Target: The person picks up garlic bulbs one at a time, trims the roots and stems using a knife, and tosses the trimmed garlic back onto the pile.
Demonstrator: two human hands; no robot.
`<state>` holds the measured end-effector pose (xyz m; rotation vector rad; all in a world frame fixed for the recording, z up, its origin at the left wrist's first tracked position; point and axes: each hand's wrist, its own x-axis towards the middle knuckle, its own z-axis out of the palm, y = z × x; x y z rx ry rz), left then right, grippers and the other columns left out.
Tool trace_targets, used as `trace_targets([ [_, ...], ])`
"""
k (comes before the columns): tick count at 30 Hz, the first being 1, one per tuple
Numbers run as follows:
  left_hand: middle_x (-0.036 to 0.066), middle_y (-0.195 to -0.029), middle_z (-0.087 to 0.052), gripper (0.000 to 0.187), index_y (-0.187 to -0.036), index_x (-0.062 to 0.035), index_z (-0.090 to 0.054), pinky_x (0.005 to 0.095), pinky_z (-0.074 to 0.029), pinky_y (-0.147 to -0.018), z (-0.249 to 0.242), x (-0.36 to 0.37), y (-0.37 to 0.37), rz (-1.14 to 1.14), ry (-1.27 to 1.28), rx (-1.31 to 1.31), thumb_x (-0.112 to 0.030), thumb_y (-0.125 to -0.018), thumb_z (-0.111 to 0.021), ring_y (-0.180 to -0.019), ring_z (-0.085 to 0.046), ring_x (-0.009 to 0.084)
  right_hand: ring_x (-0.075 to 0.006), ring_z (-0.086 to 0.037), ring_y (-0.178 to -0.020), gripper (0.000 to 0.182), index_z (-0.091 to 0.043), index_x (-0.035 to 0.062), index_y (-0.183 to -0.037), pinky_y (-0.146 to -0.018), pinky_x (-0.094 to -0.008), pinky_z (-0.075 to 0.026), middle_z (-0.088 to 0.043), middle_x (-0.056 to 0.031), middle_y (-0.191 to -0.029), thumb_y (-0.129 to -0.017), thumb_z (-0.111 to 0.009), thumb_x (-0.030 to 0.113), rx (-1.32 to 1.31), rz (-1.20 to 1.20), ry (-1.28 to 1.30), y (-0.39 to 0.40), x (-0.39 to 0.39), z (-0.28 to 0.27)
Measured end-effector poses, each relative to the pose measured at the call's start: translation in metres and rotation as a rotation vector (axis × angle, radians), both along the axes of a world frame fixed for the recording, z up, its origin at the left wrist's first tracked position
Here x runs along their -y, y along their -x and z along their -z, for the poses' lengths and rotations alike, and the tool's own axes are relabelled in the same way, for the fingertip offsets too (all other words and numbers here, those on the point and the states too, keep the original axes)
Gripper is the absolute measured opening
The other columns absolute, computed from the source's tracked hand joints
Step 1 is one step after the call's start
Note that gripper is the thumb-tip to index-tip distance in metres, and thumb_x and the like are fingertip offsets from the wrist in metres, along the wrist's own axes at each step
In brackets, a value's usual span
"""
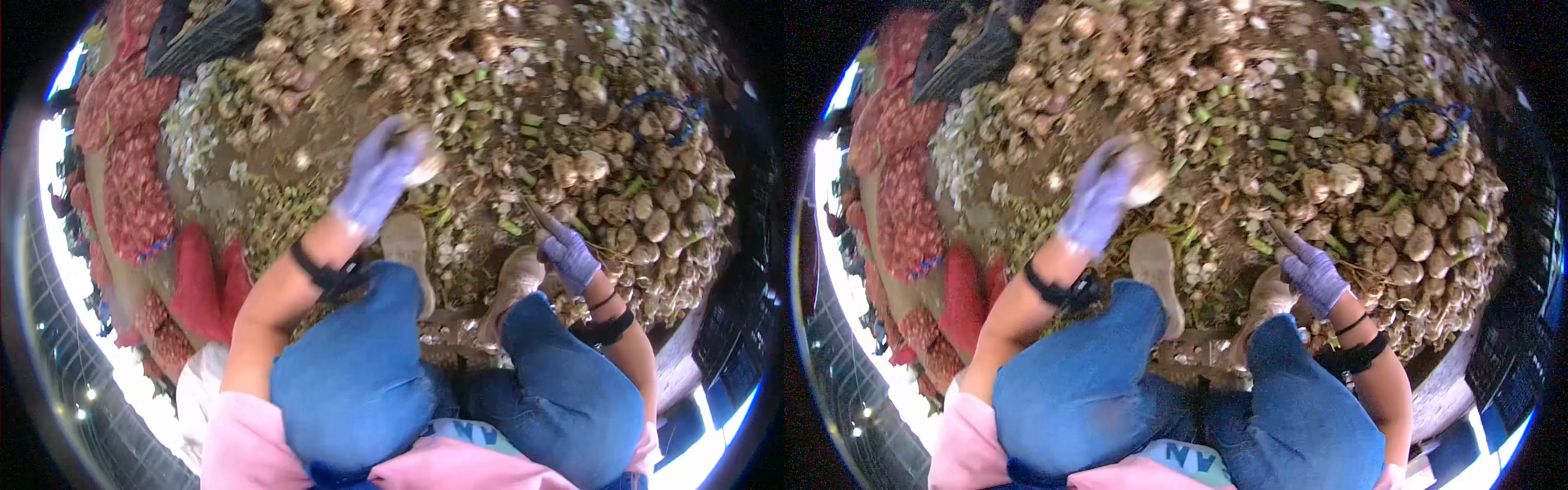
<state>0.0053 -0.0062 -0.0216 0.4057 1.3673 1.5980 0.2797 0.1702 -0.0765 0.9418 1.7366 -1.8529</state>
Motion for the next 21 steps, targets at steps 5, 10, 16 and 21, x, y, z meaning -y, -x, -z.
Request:
trace_targets([
  [5, 0.012, -0.108, -0.053, 0.065, -0.129, -0.0050, -0.042, 0.0335, -0.057, -0.077, 0.004, -0.007, 0.022, 0.003, 0.190, -0.468, -0.029, -0.078, -0.073, -0.089, -0.059, 0.0241, -0.0082, -0.049, -0.067, 0.063, -0.037, 0.0148, -0.148, -0.059, -0.0244, -0.044, -0.051, 0.0024, -0.074, -0.094, -0.056, 0.041, -0.010, 0.062, 0.141, 0.023, 0.003, -0.012],
  [10, 0.028, -0.144, -0.035, 0.088, -0.144, 0.0022, -0.025, 0.0518, -0.042, -0.103, 0.061, 0.061, 0.089, -0.487, 0.920, -0.205, -0.029, -0.079, -0.076, -0.128, -0.044, 0.0398, -0.0078, -0.048, -0.062, 0.062, -0.035, 0.0164, -0.149, -0.055, -0.0237, -0.044, -0.051, 0.0019, -0.073, -0.094, -0.055, 0.038, -0.068, 0.142, 0.136, 0.016, -0.002, -0.006],
  [16, 0.019, -0.120, -0.060, 0.074, -0.135, 0.0030, -0.041, 0.0368, -0.051, -0.089, 0.181, 0.132, 0.150, -0.417, 1.348, -0.371, -0.026, -0.076, -0.075, -0.098, -0.064, 0.0293, -0.0090, -0.049, -0.059, 0.058, -0.034, 0.0186, -0.149, -0.056, -0.0247, -0.045, -0.054, -0.0007, -0.073, -0.095, -0.052, 0.029, -0.034, 0.021, 0.026, 0.035, -0.001, -0.022],
  [21, 0.013, -0.112, -0.058, 0.069, -0.133, -0.0095, -0.040, 0.0290, -0.056, -0.062, 0.107, 0.043, 0.096, -0.310, 0.541, -0.291, 0.009, -0.072, -0.066, -0.087, -0.063, 0.0228, -0.0200, -0.060, -0.070, 0.059, -0.032, 0.0138, -0.149, -0.068, -0.0313, -0.050, -0.064, -0.0127, -0.088, -0.095, -0.051, 0.027, -0.135, -0.106, -0.207, 0.047, -0.005, -0.037],
])
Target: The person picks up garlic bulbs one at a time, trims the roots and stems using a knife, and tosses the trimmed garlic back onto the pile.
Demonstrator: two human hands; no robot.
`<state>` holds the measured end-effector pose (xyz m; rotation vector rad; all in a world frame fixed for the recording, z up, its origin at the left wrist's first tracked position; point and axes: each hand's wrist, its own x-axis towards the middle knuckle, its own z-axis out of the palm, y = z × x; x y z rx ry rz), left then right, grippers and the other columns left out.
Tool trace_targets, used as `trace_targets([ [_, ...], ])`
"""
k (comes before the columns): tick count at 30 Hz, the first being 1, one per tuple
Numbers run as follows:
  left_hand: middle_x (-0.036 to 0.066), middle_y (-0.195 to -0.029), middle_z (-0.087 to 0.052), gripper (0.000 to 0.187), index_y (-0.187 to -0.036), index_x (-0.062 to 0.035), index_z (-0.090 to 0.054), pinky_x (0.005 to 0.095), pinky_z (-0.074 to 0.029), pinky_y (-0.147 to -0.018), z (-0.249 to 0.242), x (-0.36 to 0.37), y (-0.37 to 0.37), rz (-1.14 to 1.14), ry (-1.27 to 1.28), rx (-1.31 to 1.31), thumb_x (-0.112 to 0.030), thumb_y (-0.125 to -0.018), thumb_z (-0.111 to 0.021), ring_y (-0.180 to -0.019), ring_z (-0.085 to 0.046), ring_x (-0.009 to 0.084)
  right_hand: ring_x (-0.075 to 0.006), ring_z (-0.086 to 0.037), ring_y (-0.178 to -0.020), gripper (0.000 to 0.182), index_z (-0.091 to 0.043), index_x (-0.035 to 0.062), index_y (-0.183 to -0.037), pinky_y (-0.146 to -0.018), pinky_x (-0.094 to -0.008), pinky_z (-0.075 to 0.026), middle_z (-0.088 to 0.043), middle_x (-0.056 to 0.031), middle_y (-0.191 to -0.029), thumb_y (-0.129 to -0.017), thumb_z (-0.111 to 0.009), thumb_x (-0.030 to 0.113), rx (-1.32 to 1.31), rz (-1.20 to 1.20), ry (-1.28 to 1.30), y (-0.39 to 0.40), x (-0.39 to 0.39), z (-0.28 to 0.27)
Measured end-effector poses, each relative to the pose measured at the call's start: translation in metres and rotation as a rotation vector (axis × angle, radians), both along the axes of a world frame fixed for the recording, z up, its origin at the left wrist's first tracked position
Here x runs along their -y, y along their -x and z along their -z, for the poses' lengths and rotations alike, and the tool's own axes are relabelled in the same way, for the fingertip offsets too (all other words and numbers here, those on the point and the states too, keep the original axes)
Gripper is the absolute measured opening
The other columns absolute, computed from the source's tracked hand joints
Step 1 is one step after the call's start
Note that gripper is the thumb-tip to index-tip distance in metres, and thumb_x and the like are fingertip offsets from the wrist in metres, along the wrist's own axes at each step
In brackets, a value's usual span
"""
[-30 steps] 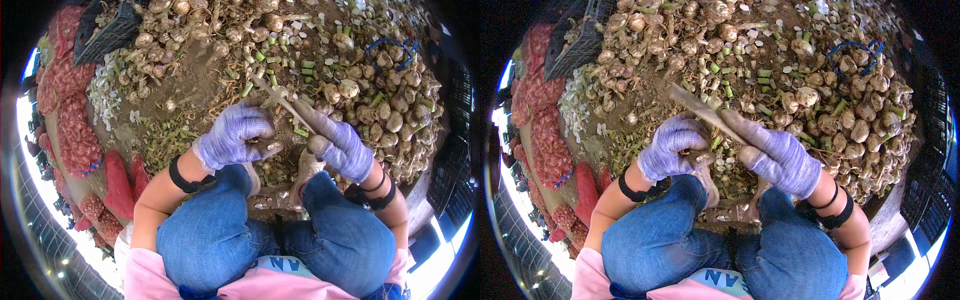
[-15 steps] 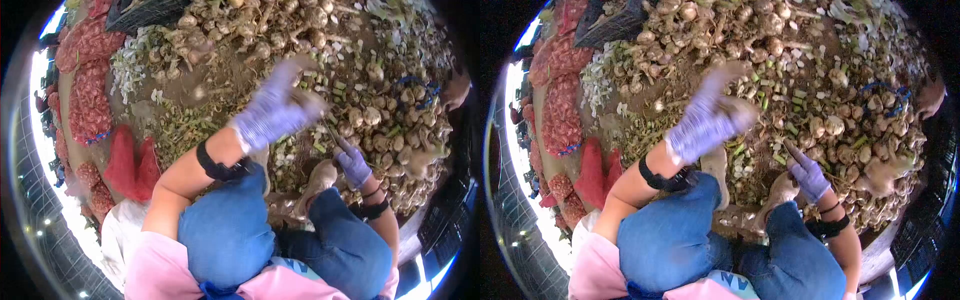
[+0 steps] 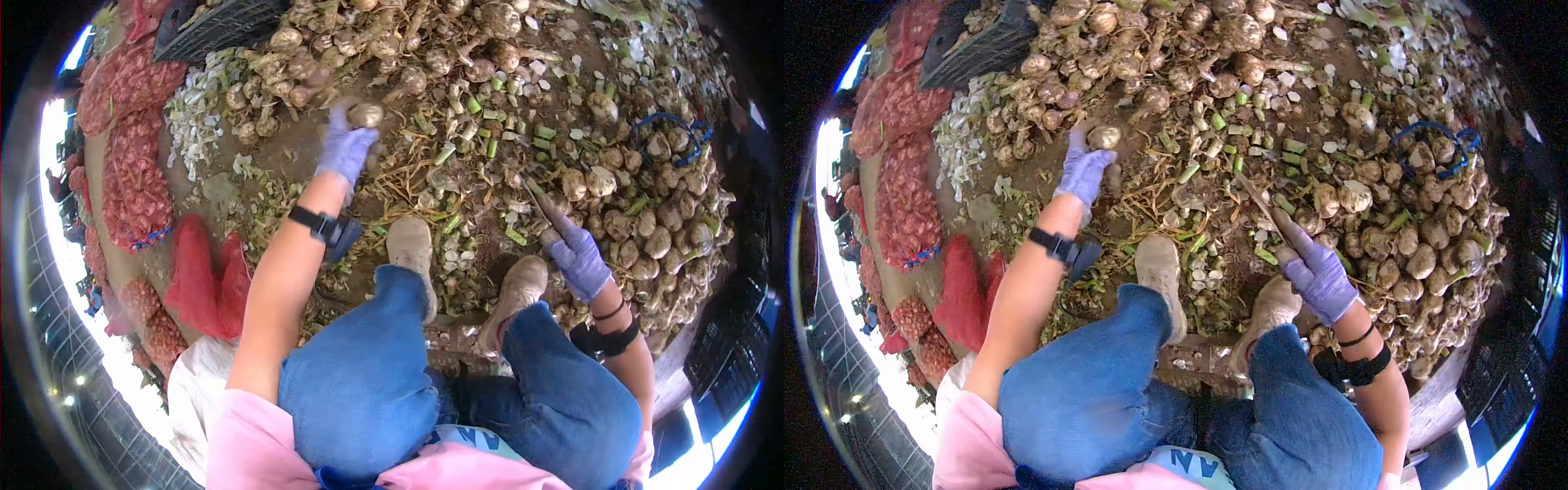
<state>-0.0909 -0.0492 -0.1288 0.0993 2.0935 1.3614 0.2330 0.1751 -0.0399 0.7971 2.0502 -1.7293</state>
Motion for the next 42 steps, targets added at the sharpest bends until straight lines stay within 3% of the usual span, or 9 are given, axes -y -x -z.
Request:
trace_targets([
  [2, 0.013, -0.113, -0.058, 0.076, -0.136, -0.0125, -0.036, 0.0283, -0.056, -0.059, -0.057, -0.028, -0.033, 0.056, -0.360, 0.299, 0.009, -0.072, -0.070, -0.088, -0.063, 0.0218, -0.0283, -0.065, -0.080, 0.058, -0.033, 0.0115, -0.148, -0.075, -0.0348, -0.050, -0.067, -0.0184, -0.103, -0.095, -0.051, 0.027, -0.231, -0.060, -0.192, 0.007, 0.002, -0.005],
  [7, 0.008, -0.119, -0.055, 0.080, -0.137, -0.0061, -0.038, 0.0307, -0.050, -0.092, -0.099, -0.049, -0.068, 0.483, -0.385, 0.190, -0.024, -0.074, -0.084, -0.109, -0.055, 0.0181, -0.0384, -0.065, -0.091, 0.057, -0.040, 0.0096, -0.144, -0.080, -0.0389, -0.051, -0.064, -0.0233, -0.106, -0.093, -0.056, 0.030, -0.348, -0.209, -0.378, 0.023, -0.003, -0.039],
  [14, 0.005, -0.107, -0.059, 0.060, -0.133, -0.0038, -0.042, 0.0246, -0.051, -0.081, -0.117, -0.052, -0.096, 0.226, -0.564, 0.527, -0.023, -0.086, -0.073, -0.095, -0.058, 0.0119, -0.0381, -0.065, -0.091, 0.057, -0.041, 0.0070, -0.143, -0.080, -0.0380, -0.052, -0.064, -0.0229, -0.105, -0.093, -0.057, 0.030, -0.452, -0.111, -0.320, 0.022, -0.005, -0.042],
  [19, 0.001, -0.092, -0.064, 0.063, -0.119, -0.0064, -0.057, 0.0225, -0.048, -0.057, -0.118, -0.061, -0.087, 0.227, -0.262, 0.603, -0.062, -0.096, -0.037, -0.072, -0.059, 0.0084, -0.0384, -0.065, -0.091, 0.056, -0.040, 0.0069, -0.143, -0.081, -0.0381, -0.052, -0.064, -0.0215, -0.106, -0.093, -0.056, 0.027, -0.532, -0.075, -0.397, 0.018, -0.003, -0.034],
  [23, 0.009, -0.114, -0.062, 0.071, -0.132, -0.0015, -0.046, 0.0308, -0.056, -0.075, -0.109, -0.051, -0.085, 0.420, -0.673, 0.585, -0.056, -0.089, -0.058, -0.091, -0.065, 0.0181, -0.0377, -0.066, -0.086, 0.058, -0.041, 0.0094, -0.143, -0.076, -0.0398, -0.052, -0.066, -0.0187, -0.104, -0.090, -0.059, 0.024, -0.518, -0.097, -0.396, 0.019, -0.005, -0.038],
  [28, 0.011, -0.116, -0.057, 0.088, -0.137, -0.0043, -0.033, 0.0311, -0.054, -0.087, -0.112, -0.057, -0.096, 0.568, -0.513, 0.262, -0.012, -0.068, -0.086, -0.104, -0.059, 0.0181, -0.0313, -0.063, -0.066, 0.061, -0.046, 0.0173, -0.140, -0.057, -0.0405, -0.050, -0.062, -0.0129, -0.080, -0.082, -0.065, 0.021, -0.578, -0.336, -0.600, 0.033, -0.002, -0.058],
  [35, 0.006, -0.106, -0.060, 0.087, -0.133, -0.0071, -0.040, 0.0350, -0.054, -0.087, -0.113, -0.056, -0.117, 0.590, -0.501, 0.104, -0.012, -0.061, -0.090, -0.099, -0.060, 0.0177, -0.0243, -0.053, -0.045, 0.068, -0.047, 0.0287, -0.140, -0.041, -0.0370, -0.043, -0.050, -0.0053, -0.061, -0.076, -0.068, 0.024, -0.638, -0.481, -0.723, 0.050, 0.007, -0.070],
  [38, 0.011, -0.109, -0.063, 0.083, -0.134, -0.0059, -0.031, 0.0319, -0.053, -0.087, -0.134, -0.066, -0.116, 0.807, -0.504, -0.154, -0.014, -0.071, -0.084, -0.099, -0.063, 0.0172, -0.0243, -0.054, -0.044, 0.070, -0.046, 0.0295, -0.141, -0.040, -0.0370, -0.043, -0.050, -0.0051, -0.060, -0.075, -0.069, 0.025, -0.664, -0.465, -0.687, 0.051, 0.010, -0.069],
  [42, 0.009, -0.107, -0.059, 0.087, -0.125, -0.0023, -0.044, 0.0315, -0.052, -0.087, -0.122, -0.059, -0.131, 0.493, -0.487, 0.086, -0.030, -0.059, -0.092, -0.095, -0.063, 0.0214, -0.0244, -0.055, -0.047, 0.074, -0.044, 0.0296, -0.142, -0.042, -0.0374, -0.044, -0.051, -0.0048, -0.060, -0.073, -0.071, 0.027, -0.642, -0.511, -0.689, 0.051, 0.010, -0.072],
])
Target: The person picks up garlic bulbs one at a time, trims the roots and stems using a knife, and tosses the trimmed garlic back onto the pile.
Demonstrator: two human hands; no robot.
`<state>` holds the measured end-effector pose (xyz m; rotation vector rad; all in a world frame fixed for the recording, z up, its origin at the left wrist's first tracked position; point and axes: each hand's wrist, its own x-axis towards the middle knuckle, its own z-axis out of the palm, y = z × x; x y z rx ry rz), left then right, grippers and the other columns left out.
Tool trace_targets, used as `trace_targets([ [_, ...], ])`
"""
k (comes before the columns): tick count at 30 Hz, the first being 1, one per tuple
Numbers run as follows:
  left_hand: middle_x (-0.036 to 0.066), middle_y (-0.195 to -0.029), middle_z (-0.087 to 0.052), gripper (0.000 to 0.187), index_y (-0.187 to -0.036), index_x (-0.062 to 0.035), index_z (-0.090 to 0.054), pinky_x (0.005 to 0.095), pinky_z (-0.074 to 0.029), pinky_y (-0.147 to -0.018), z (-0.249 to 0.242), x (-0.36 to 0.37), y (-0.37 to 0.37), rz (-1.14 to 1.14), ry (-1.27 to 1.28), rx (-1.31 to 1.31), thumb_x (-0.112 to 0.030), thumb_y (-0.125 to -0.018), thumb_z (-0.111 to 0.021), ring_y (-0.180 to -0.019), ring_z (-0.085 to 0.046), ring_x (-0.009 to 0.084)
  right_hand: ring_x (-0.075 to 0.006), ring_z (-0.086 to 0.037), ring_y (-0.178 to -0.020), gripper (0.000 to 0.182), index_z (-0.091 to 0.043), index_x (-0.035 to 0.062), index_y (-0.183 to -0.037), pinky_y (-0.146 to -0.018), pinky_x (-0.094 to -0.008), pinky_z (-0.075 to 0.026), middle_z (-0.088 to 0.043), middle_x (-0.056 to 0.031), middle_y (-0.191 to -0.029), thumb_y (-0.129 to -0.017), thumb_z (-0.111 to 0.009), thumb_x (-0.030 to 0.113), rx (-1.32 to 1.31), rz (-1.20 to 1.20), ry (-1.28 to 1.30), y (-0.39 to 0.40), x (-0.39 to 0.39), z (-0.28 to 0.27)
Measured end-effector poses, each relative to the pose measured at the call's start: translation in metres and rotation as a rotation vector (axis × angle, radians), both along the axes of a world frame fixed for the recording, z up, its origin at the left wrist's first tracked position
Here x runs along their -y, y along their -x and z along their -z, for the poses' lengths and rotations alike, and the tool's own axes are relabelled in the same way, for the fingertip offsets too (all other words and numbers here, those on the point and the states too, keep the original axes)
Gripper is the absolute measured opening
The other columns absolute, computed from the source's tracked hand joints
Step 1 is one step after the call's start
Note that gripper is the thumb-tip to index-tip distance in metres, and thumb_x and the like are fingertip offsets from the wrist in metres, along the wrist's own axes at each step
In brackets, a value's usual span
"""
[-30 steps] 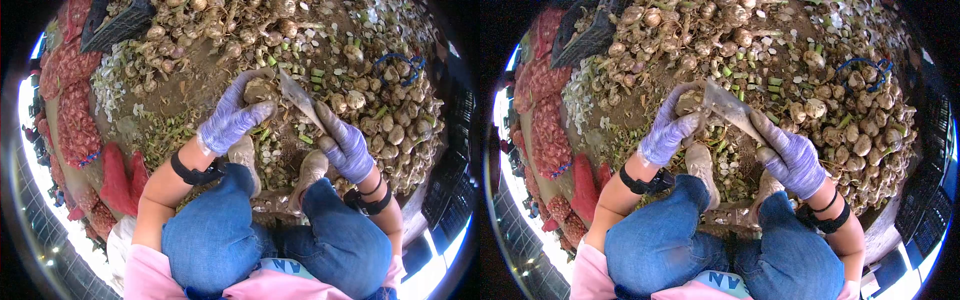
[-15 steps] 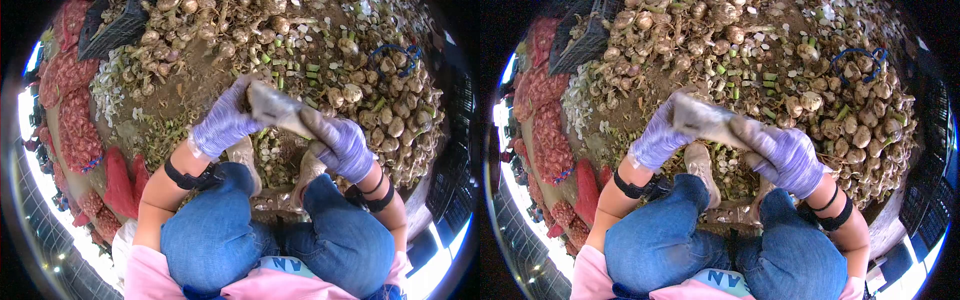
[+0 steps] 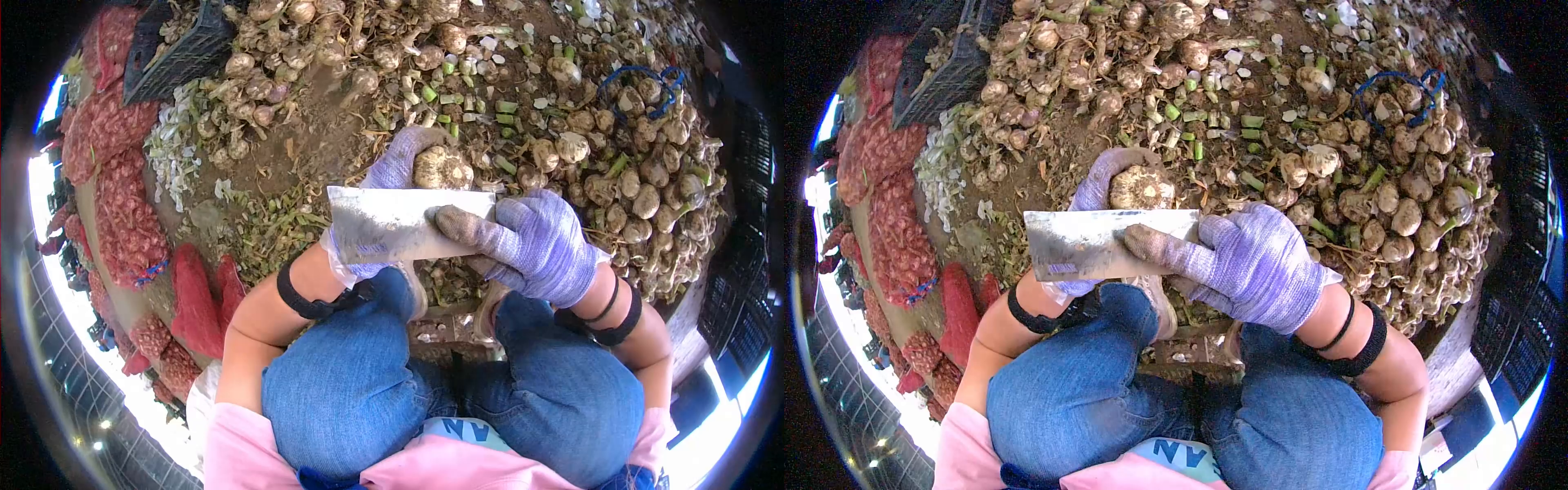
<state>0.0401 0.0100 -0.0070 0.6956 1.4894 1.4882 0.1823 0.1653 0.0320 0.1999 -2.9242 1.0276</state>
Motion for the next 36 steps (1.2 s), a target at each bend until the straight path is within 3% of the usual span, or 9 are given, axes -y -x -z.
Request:
trace_targets([
  [4, 0.006, -0.105, -0.059, 0.088, -0.125, -0.0072, -0.041, 0.0328, -0.053, -0.084, -0.005, 0.000, 0.006, 0.143, 0.126, -0.460, -0.016, -0.055, -0.093, -0.096, -0.061, 0.0165, -0.0247, -0.057, -0.048, 0.074, -0.045, 0.0286, -0.141, -0.043, -0.0372, -0.044, -0.053, -0.0051, -0.062, -0.072, -0.072, 0.026, -0.010, 0.035, 0.037, -0.006, 0.001, 0.009],
  [9, 0.012, -0.108, -0.056, 0.080, -0.123, -0.0039, -0.046, 0.0357, -0.051, -0.085, 0.002, 0.008, 0.001, 0.101, -0.005, -0.564, -0.019, -0.058, -0.090, -0.098, -0.059, 0.0242, -0.0276, -0.062, -0.055, 0.065, -0.048, 0.0246, -0.138, -0.047, -0.0380, -0.049, -0.059, -0.0083, -0.067, -0.077, -0.069, 0.020, -0.035, 0.062, 0.029, -0.022, -0.002, 0.031],
  [10, 0.014, -0.108, -0.055, 0.078, -0.122, -0.0025, -0.048, 0.0367, -0.050, -0.085, 0.002, 0.010, 0.002, 0.071, -0.050, -0.596, -0.021, -0.058, -0.089, -0.099, -0.058, 0.0276, -0.0326, -0.066, -0.065, 0.059, -0.049, 0.0189, -0.138, -0.057, -0.0390, -0.054, -0.066, -0.0139, -0.080, -0.082, -0.066, 0.018, -0.060, 0.265, 0.158, -0.039, -0.008, 0.063],
  [12, 0.012, -0.112, -0.056, 0.072, -0.125, -0.0050, -0.046, 0.0346, -0.048, -0.088, -0.014, 0.012, 0.012, 0.159, -0.097, -0.533, -0.011, -0.065, -0.084, -0.101, -0.058, 0.0212, -0.0360, -0.067, -0.089, 0.057, -0.045, 0.0113, -0.140, -0.077, -0.0374, -0.055, -0.066, -0.0171, -0.110, -0.087, -0.062, 0.020, 0.437, 0.561, 0.261, -0.061, -0.037, 0.086],
  [14, 0.012, -0.112, -0.057, 0.067, -0.123, -0.0052, -0.048, 0.0358, -0.048, -0.087, -0.007, 0.009, 0.014, 0.180, -0.057, -0.560, -0.015, -0.067, -0.084, -0.099, -0.059, 0.0223, -0.0340, -0.067, -0.096, 0.058, -0.040, 0.0126, -0.143, -0.082, -0.0360, -0.053, -0.064, -0.0192, -0.114, -0.090, -0.060, 0.023, 0.368, 0.508, 0.335, -0.070, -0.035, 0.094],
  [22, 0.006, -0.073, -0.059, 0.022, -0.073, -0.0098, -0.061, 0.0371, -0.048, -0.063, -0.001, -0.007, 0.038, 0.556, -0.339, -0.503, -0.019, -0.072, -0.081, -0.070, -0.060, 0.0270, -0.0250, -0.043, -0.133, 0.063, -0.034, 0.0054, -0.147, -0.108, -0.0343, -0.034, -0.044, -0.0154, -0.145, -0.097, -0.050, 0.041, 0.485, 0.307, 0.822, -0.037, -0.031, 0.019],
  [28, 0.008, -0.070, -0.056, 0.018, -0.069, -0.0088, -0.058, 0.0388, -0.050, -0.060, -0.013, -0.011, 0.032, 0.674, -0.486, -0.702, -0.014, -0.076, -0.073, -0.064, -0.058, 0.0293, -0.0221, -0.040, -0.134, 0.060, -0.035, 0.0051, -0.146, -0.111, -0.0340, -0.031, -0.044, -0.0133, -0.146, -0.098, -0.049, 0.038, 0.646, 0.221, 0.934, -0.030, -0.028, 0.017],
  [31, 0.005, -0.074, -0.061, 0.014, -0.071, -0.0082, -0.059, 0.0388, -0.054, -0.065, -0.023, -0.004, 0.047, 0.406, -0.482, -0.691, -0.013, -0.078, -0.070, -0.069, -0.061, 0.0246, -0.0211, -0.047, -0.125, 0.061, -0.036, 0.0061, -0.146, -0.105, -0.0336, -0.036, -0.050, -0.0131, -0.138, -0.097, -0.053, 0.038, 0.928, 0.327, 0.955, -0.068, -0.027, 0.070],
  [36, 0.002, -0.067, -0.058, 0.022, -0.069, -0.0070, -0.057, 0.0329, -0.050, -0.061, 0.018, 0.015, 0.078, 0.016, -0.167, -0.730, -0.019, -0.084, -0.068, -0.064, -0.058, 0.0175, -0.0082, -0.054, -0.077, 0.062, -0.036, 0.0086, -0.147, -0.065, -0.0254, -0.045, -0.058, -0.0025, -0.091, -0.096, -0.054, 0.039, 0.928, 0.608, 1.217, -0.091, -0.028, 0.086],
])
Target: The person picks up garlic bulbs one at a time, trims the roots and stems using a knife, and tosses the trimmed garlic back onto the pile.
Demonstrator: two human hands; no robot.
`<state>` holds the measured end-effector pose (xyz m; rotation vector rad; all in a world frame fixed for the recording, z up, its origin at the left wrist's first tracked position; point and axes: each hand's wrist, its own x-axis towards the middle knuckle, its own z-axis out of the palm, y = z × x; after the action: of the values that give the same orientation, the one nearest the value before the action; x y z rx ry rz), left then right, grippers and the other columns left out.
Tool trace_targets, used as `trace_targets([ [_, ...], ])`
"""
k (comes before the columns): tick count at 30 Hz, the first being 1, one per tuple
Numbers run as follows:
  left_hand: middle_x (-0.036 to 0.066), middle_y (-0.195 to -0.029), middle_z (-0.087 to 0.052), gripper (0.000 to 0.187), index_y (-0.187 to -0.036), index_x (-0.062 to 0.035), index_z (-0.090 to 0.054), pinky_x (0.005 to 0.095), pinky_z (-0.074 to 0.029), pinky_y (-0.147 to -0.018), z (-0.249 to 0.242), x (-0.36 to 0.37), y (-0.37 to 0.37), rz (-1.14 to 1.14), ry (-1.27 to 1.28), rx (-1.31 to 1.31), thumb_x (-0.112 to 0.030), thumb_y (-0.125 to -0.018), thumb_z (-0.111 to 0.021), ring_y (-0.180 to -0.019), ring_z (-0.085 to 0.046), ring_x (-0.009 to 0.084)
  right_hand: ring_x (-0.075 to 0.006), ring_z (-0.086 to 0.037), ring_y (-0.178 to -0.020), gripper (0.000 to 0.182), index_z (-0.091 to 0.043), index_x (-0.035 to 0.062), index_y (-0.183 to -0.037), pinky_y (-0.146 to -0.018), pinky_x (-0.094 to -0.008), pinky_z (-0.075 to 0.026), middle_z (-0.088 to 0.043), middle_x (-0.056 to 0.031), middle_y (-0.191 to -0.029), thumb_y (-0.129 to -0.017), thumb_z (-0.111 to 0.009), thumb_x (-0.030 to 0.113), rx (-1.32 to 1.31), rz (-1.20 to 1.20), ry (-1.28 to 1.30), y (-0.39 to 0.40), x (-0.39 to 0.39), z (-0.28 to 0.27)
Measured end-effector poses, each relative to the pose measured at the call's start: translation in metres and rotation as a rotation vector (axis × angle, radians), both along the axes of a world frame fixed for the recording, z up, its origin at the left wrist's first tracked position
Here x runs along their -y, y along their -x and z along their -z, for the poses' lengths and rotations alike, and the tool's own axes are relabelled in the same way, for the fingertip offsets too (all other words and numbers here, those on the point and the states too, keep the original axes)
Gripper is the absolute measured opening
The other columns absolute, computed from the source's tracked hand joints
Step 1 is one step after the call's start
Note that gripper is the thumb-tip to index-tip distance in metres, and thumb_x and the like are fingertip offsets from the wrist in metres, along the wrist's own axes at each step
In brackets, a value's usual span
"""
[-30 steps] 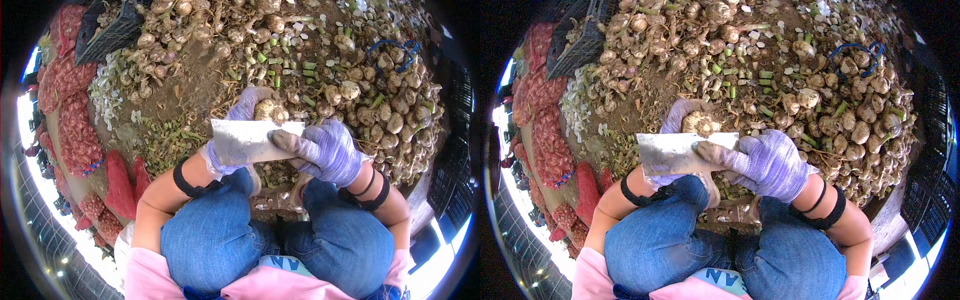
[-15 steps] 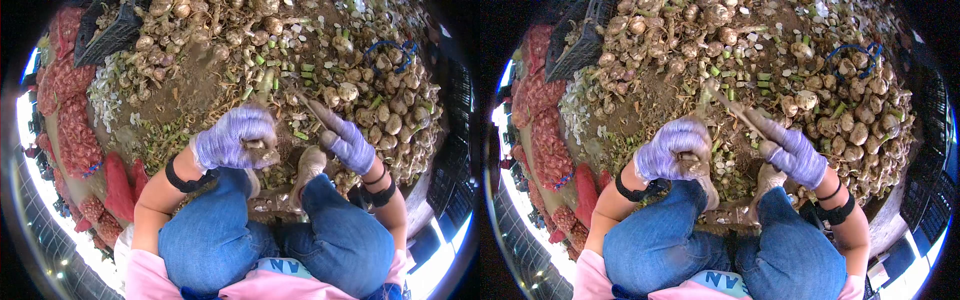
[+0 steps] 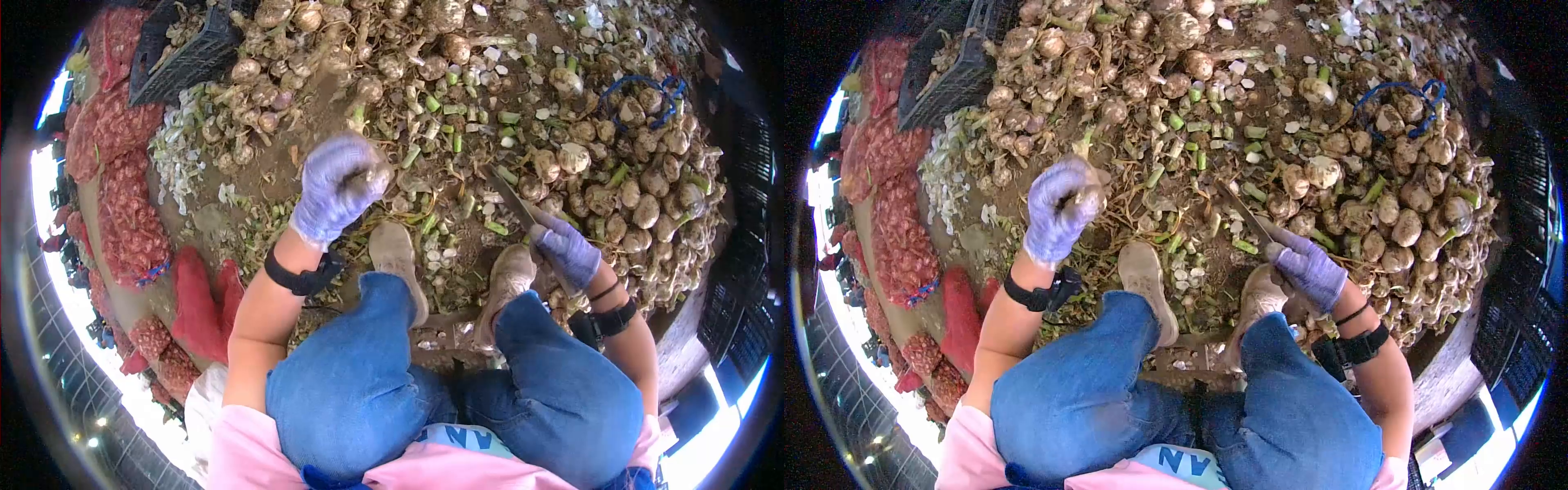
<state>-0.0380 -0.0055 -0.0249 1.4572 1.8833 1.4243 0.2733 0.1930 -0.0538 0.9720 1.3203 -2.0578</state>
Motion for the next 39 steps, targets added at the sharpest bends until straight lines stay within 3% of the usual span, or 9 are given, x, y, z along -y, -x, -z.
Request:
trace_targets([
  [2, 0.002, -0.066, -0.056, 0.025, -0.065, -0.0073, -0.054, 0.0331, -0.048, -0.058, 0.023, -0.005, 0.010, 0.134, 0.069, -0.208, -0.019, -0.081, -0.070, -0.060, -0.056, 0.0186, -0.0031, -0.044, -0.065, 0.062, -0.036, 0.0090, -0.147, -0.054, -0.0223, -0.038, -0.050, 0.0029, -0.079, -0.096, -0.054, 0.039, -0.104, 0.054, -0.074, 0.015, 0.003, -0.011],
  [3, 0.002, -0.065, -0.054, 0.027, -0.064, -0.0075, -0.053, 0.0332, -0.047, -0.056, 0.034, -0.008, 0.016, 0.197, 0.098, -0.315, -0.019, -0.080, -0.071, -0.059, -0.055, 0.0191, -0.0092, -0.055, -0.081, 0.061, -0.036, 0.0084, -0.147, -0.070, -0.0261, -0.047, -0.060, -0.0019, -0.094, -0.096, -0.053, 0.039, -0.034, 0.038, -0.008, 0.017, -0.002, -0.009],
  [5, 0.005, -0.064, -0.051, 0.028, -0.060, -0.0102, -0.050, 0.0358, -0.047, -0.055, 0.049, -0.018, 0.016, 0.360, 0.147, -0.490, -0.019, -0.070, -0.075, -0.061, -0.055, 0.0230, -0.0154, -0.056, -0.100, 0.061, -0.035, 0.0078, -0.147, -0.087, -0.0303, -0.045, -0.061, -0.0066, -0.112, -0.097, -0.052, 0.038, -0.159, -0.065, -0.176, 0.031, -0.005, -0.012],
  [8, 0.004, -0.069, -0.054, 0.024, -0.065, -0.0131, -0.055, 0.0377, -0.051, -0.060, 0.060, -0.026, -0.005, 0.604, 0.093, -0.532, -0.028, -0.064, -0.073, -0.072, -0.059, 0.0235, -0.0219, -0.039, -0.134, 0.063, -0.034, 0.0064, -0.148, -0.111, -0.0346, -0.028, -0.046, -0.0125, -0.144, -0.097, -0.051, 0.039, -0.256, -0.096, -0.182, 0.036, -0.005, -0.012],
  [15, 0.000, -0.095, -0.063, 0.032, -0.090, -0.0172, -0.066, 0.0400, -0.051, -0.082, 0.011, -0.047, -0.033, 1.143, 0.426, -0.753, -0.038, -0.067, -0.072, -0.094, -0.061, 0.0220, -0.0180, -0.036, -0.136, 0.060, -0.034, 0.0065, -0.148, -0.111, -0.0327, -0.027, -0.043, -0.0098, -0.146, -0.098, -0.053, 0.034, -0.366, -0.062, -0.141, 0.071, -0.011, -0.056],
  [18, 0.001, -0.098, -0.064, 0.030, -0.090, -0.0176, -0.068, 0.0411, -0.052, -0.082, 0.056, -0.040, -0.026, 1.034, 0.300, -0.718, -0.038, -0.068, -0.072, -0.096, -0.062, 0.0245, -0.0177, -0.036, -0.135, 0.059, -0.034, 0.0082, -0.148, -0.111, -0.0328, -0.028, -0.043, -0.0093, -0.147, -0.098, -0.053, 0.033, -0.282, -0.025, -0.120, 0.067, -0.010, -0.040],
  [19, 0.003, -0.085, -0.064, 0.023, -0.079, -0.0144, -0.067, 0.0396, -0.052, -0.070, 0.068, -0.045, -0.023, 1.057, 0.298, -0.757, -0.037, -0.072, -0.067, -0.089, -0.061, 0.0233, -0.0179, -0.037, -0.135, 0.059, -0.034, 0.0090, -0.148, -0.112, -0.0330, -0.028, -0.043, -0.0094, -0.147, -0.098, -0.054, 0.034, -0.220, -0.015, -0.111, 0.064, -0.008, -0.032],
  [27, 0.008, -0.083, -0.068, 0.023, -0.080, -0.0118, -0.072, 0.0425, -0.054, -0.072, 0.152, -0.044, -0.033, 1.243, 0.789, -0.734, -0.032, -0.070, -0.069, -0.084, -0.065, 0.0300, -0.0200, -0.042, -0.132, 0.056, -0.038, 0.0129, -0.147, -0.111, -0.0328, -0.030, -0.047, -0.0126, -0.144, -0.097, -0.054, 0.032, -0.130, -0.085, -0.127, 0.053, 0.017, 0.058],
  [39, 0.008, -0.073, -0.066, 0.020, -0.074, -0.0115, -0.071, 0.0430, -0.053, -0.069, 0.158, -0.042, -0.033, 1.209, 0.754, -0.666, -0.030, -0.068, -0.068, -0.074, -0.065, 0.0305, -0.0317, -0.054, -0.120, 0.057, -0.036, 0.0153, -0.147, -0.100, -0.0370, -0.041, -0.055, -0.0207, -0.132, -0.097, -0.050, 0.038, 0.018, -0.287, -0.115, 0.058, 0.042, 0.108],
])
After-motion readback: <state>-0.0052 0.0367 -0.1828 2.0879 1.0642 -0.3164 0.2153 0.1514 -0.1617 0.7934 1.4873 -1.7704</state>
